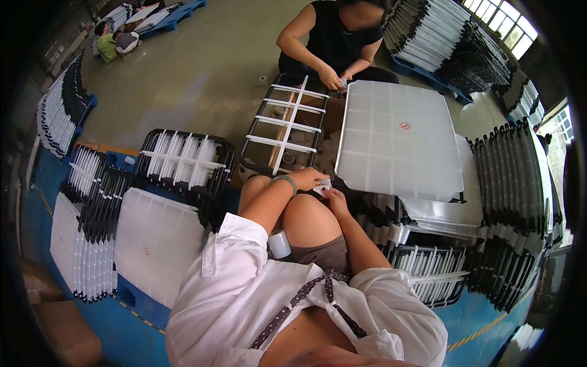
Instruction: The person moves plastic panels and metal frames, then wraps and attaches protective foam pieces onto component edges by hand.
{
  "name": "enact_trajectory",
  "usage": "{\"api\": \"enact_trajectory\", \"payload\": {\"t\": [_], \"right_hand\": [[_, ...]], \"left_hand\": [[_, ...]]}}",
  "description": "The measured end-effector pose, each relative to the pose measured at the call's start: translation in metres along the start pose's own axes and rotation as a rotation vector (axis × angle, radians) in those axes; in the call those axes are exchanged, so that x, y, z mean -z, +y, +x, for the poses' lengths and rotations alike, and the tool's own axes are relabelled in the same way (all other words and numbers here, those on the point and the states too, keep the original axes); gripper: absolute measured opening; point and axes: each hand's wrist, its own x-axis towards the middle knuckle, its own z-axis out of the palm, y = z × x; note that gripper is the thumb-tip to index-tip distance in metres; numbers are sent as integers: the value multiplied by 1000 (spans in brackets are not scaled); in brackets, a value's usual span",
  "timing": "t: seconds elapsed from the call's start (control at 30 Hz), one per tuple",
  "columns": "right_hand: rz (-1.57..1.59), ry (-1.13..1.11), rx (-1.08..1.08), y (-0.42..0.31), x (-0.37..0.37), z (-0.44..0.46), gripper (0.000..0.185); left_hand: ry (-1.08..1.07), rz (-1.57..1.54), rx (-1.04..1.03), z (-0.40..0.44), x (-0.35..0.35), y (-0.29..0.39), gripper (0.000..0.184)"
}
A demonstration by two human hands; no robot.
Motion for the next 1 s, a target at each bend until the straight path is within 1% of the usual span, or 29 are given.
{"api": "enact_trajectory", "payload": {"t": [0.1,0.2,0.3,0.4,0.5,0.6,0.7,0.8,0.9,1.0], "right_hand": [[58,38,-36,5,4,2,12],[138,49,-78,2,3,1,12],[222,100,-85,3,-3,1,11],[225,81,-86,2,-4,1,15],[235,43,-107,-6,-10,-3,18],[241,27,-60,-1,-7,5,27],[215,-42,-11,-1,-9,2,28],[177,-130,59,5,-4,5,30],[147,-26,17,5,-1,9,25],[133,10,-15,-1,-4,7,23]], "left_hand": [[-43,-42,-10,-2,3,0,44],[-117,-18,24,5,-2,-6,50],[-5,29,-74,4,-13,-15,62],[-75,36,-37,-5,-8,-9,75],[-2,61,-114,-11,2,0,75],[41,-223,-175,-8,1,-6,63],[-3,-316,-218,-4,3,-7,46],[168,-387,-249,-4,-6,-12,35],[333,-227,-246,-11,-2,-4,27],[239,-223,-214,-19,14,6,25]]}}
